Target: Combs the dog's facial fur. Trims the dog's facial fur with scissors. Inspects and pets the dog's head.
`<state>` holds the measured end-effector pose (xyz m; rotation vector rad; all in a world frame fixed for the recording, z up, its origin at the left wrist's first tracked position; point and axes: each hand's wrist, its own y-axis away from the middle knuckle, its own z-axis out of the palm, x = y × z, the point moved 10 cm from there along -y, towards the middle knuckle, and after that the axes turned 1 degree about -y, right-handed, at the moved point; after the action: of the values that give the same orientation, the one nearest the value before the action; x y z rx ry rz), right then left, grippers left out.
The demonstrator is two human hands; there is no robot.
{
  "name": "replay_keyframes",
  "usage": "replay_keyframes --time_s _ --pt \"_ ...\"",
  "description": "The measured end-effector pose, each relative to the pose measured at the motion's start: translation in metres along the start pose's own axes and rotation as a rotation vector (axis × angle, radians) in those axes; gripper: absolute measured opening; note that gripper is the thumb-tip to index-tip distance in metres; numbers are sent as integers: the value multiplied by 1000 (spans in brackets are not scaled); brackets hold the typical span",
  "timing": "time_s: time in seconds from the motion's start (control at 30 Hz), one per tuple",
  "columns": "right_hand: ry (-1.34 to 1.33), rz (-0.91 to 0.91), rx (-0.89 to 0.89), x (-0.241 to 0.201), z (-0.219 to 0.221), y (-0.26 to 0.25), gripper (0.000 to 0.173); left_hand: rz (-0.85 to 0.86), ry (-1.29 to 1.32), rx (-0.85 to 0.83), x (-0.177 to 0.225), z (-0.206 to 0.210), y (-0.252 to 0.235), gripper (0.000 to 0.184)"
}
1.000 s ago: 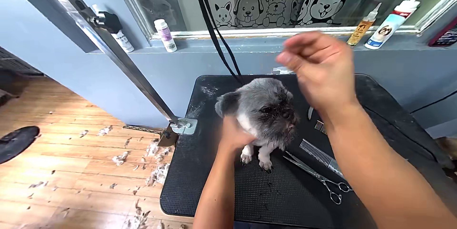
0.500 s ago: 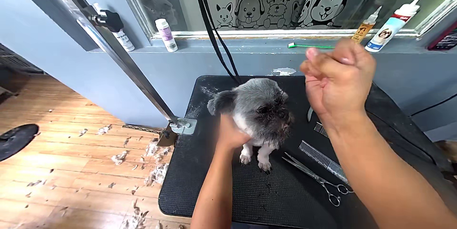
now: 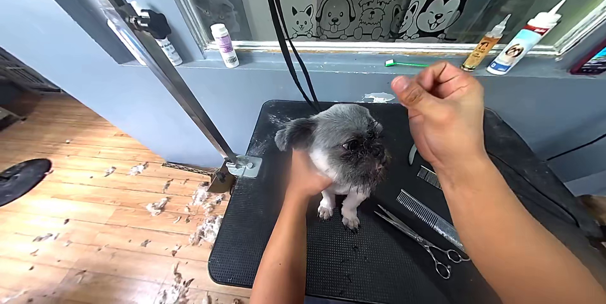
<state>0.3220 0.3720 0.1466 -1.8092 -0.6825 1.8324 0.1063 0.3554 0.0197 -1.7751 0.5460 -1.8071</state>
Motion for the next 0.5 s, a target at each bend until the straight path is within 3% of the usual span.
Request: replay_keyframes --time_s 0.03,0.1,0.3,0.4,0.5 --pt "24 -33 -66 -5 6 1 15 2 5 -1 1 0 0 76" --pt "26 -84 -86 -8 8 1 26 10 13 -9 1 1 -1 74" --pt "-133 -67 151 0 -7 -4 44 -4 11 -5 -3 -1 -2 76" --pt "6 -107 -22 -9 8 -3 21 -39 9 9 -4 -3 -1 79" --pt "-32 -137 -39 -13 6 1 29 -37 2 5 -4 -3 0 78"
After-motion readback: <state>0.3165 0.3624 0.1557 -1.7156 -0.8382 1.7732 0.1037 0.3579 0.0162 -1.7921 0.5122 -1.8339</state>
